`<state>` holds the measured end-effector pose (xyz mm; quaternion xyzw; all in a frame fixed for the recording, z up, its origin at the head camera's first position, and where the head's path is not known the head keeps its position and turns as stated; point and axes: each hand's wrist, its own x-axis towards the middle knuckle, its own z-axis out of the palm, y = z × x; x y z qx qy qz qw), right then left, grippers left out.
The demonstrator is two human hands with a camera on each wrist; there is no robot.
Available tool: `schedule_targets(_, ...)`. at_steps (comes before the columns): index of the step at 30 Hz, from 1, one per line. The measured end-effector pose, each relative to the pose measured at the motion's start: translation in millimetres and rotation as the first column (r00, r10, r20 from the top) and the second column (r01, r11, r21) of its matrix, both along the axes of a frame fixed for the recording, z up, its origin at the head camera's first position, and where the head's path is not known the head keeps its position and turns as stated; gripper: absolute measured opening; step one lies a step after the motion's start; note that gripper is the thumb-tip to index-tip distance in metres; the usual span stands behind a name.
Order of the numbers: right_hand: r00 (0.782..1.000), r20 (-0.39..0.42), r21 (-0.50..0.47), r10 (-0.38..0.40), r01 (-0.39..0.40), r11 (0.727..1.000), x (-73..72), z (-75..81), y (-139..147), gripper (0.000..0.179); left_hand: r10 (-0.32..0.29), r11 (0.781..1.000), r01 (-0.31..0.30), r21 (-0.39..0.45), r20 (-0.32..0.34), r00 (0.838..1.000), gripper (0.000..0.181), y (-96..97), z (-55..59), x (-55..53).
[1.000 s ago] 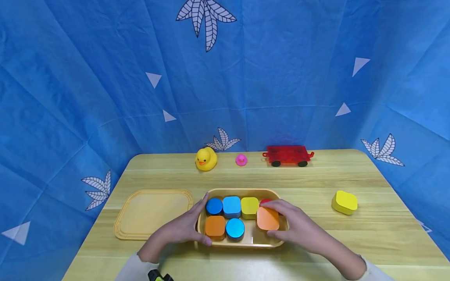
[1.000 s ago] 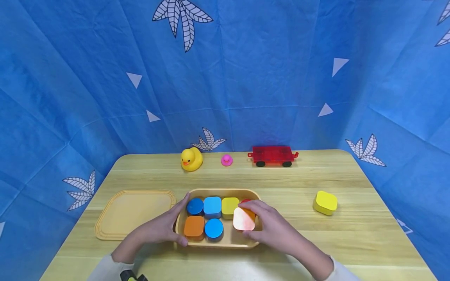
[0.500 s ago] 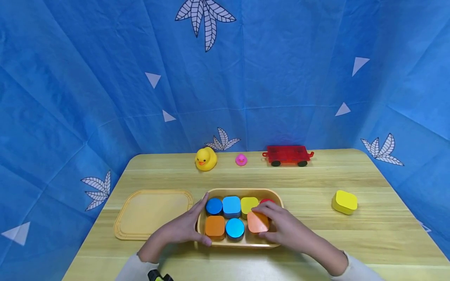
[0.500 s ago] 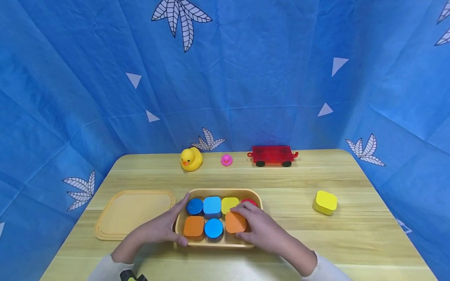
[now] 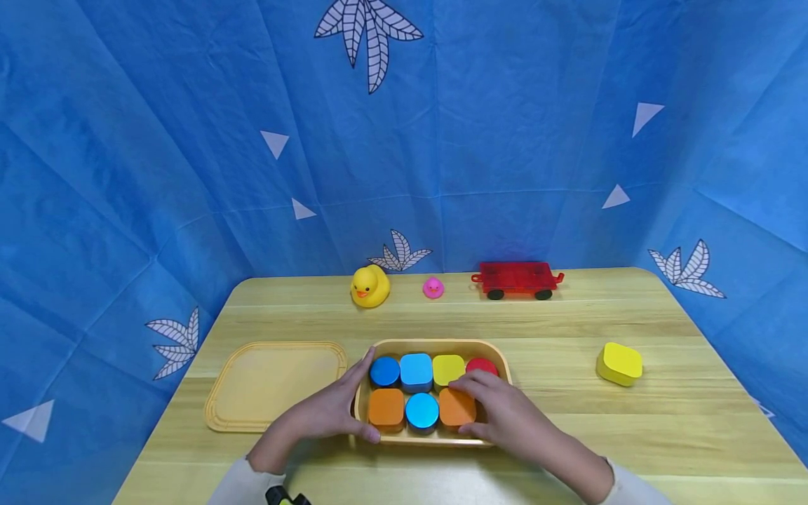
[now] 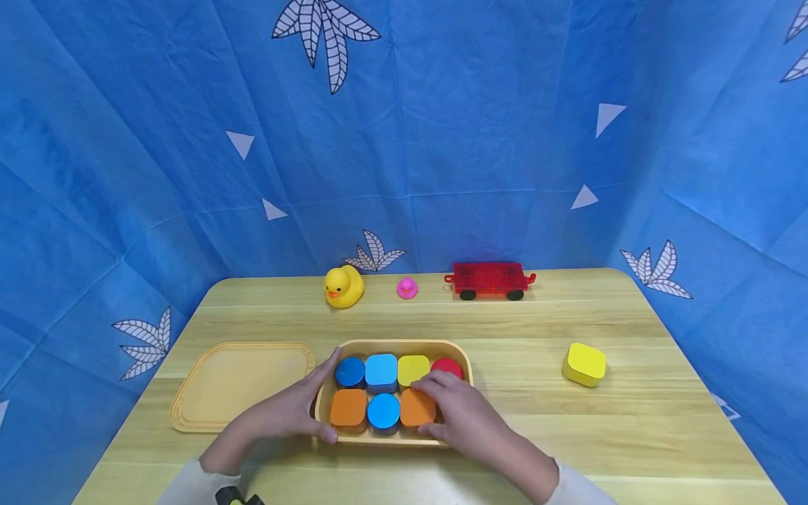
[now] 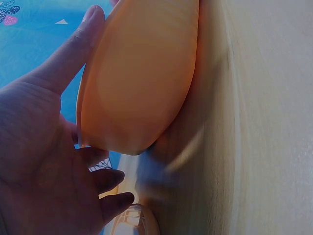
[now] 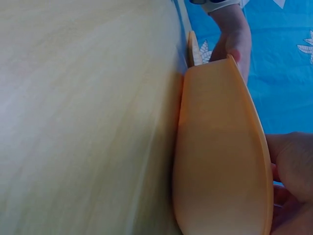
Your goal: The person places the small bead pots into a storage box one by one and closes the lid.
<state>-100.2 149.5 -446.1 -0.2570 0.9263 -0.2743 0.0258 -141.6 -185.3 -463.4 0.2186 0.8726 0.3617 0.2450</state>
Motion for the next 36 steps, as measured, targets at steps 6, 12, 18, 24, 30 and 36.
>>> schedule_targets(6,0.998,-0.056,0.034,0.002,0.000,0.999,2.3,-1.9,-1.7,0.058,0.002,1.000,-0.002,-0.008,-0.004,1.000,0.133,0.1,0.0,0.4)
schedule_targets(12,0.998,-0.069,0.050,0.009,-0.005,0.999,2.0,-3.8,-1.6,0.060,-0.003,1.000,0.003,0.001,-0.003,1.000,0.133,0.0,0.2,1.0)
schedule_targets(18,0.998,-0.067,0.049,0.003,0.001,0.999,2.5,-4.1,-0.6,0.059,0.000,1.000,0.000,0.003,0.001,1.000,0.133,1.1,1.3,1.1)
schedule_targets(24,0.997,-0.083,0.041,0.003,0.001,0.999,3.2,-5.1,-0.8,0.058,0.002,1.000,-0.002,0.000,0.010,1.000,0.132,1.5,3.4,1.2)
schedule_targets(30,0.995,-0.098,0.026,0.008,-0.005,1.000,2.7,-6.7,-0.1,0.059,0.008,1.000,-0.008,0.005,0.013,1.000,0.132,2.7,3.7,0.8)
schedule_targets(36,1.000,0.021,-0.088,-0.004,0.006,0.996,3.4,-2.9,5.6,0.058,0.002,1.000,-0.002,-0.002,0.000,1.000,0.132,1.8,4.3,1.6)
